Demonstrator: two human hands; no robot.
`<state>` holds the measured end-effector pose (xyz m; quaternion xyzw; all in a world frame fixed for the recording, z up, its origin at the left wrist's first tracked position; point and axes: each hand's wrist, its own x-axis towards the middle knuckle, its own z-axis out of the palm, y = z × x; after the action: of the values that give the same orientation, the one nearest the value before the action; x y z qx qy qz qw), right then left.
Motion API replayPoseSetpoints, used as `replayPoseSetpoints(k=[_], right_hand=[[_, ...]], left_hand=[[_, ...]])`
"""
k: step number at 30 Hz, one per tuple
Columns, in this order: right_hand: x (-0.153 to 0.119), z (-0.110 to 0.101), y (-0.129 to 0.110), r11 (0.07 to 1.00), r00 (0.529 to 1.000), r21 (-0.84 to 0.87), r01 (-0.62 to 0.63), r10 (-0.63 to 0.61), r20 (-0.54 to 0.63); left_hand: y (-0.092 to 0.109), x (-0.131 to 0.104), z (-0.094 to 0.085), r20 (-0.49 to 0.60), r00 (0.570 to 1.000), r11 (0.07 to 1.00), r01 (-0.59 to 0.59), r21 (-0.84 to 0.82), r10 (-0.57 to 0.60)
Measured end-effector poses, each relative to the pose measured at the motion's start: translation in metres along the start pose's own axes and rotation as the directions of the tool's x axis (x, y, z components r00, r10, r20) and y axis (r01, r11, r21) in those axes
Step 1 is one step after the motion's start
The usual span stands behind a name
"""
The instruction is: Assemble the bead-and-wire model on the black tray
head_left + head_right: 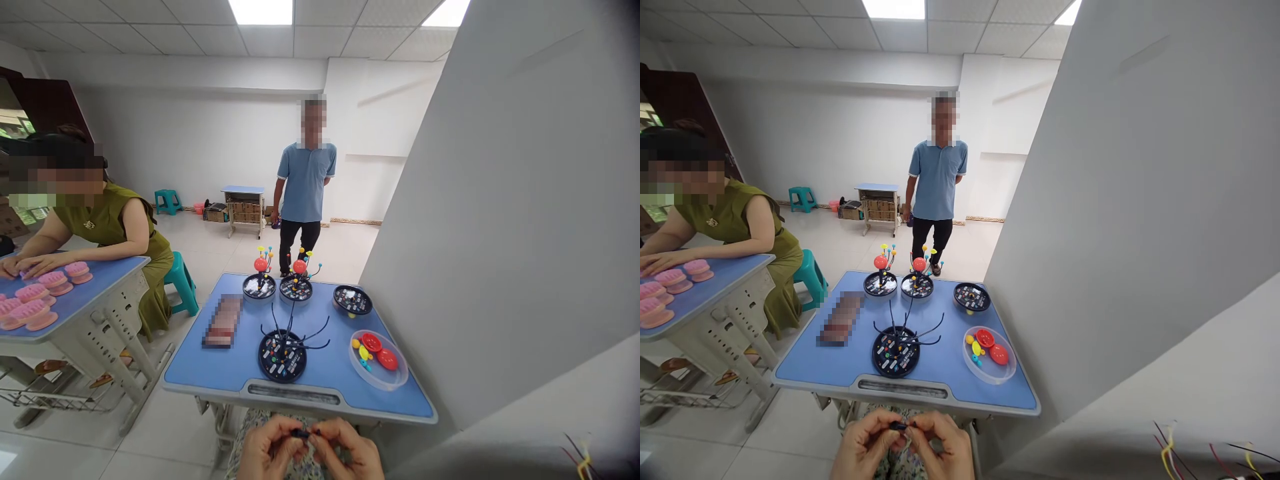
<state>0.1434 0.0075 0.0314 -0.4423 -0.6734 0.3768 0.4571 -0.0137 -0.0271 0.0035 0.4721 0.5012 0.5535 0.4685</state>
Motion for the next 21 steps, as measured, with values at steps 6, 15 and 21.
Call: replayPoseSetpoints(k=[6, 15, 21], right_hand=[[0.01, -0.007, -0.001, 0.998, 0.999, 0.057, 0.014, -0.017, 0.048], [0.015, -0.016, -0.002, 0.995, 0.983, 0.004, 0.095, -0.094, 0.157], [0.013, -0.005, 0.002, 0.993, 0.992, 0.118, -0.019, 0.003, 0.129]], left_hand=[[0.011, 0.004, 0.002, 0.027, 0.997, 0.996, 0.076, -0.053, -0.075], [-0.003, 0.005, 0.004, 0.07, 0.984, 0.946, 0.174, -0.272, -0.161], [-0.001, 0.013, 0.002, 0.118, 0.983, 0.945, 0.172, -0.278, -0.144]])
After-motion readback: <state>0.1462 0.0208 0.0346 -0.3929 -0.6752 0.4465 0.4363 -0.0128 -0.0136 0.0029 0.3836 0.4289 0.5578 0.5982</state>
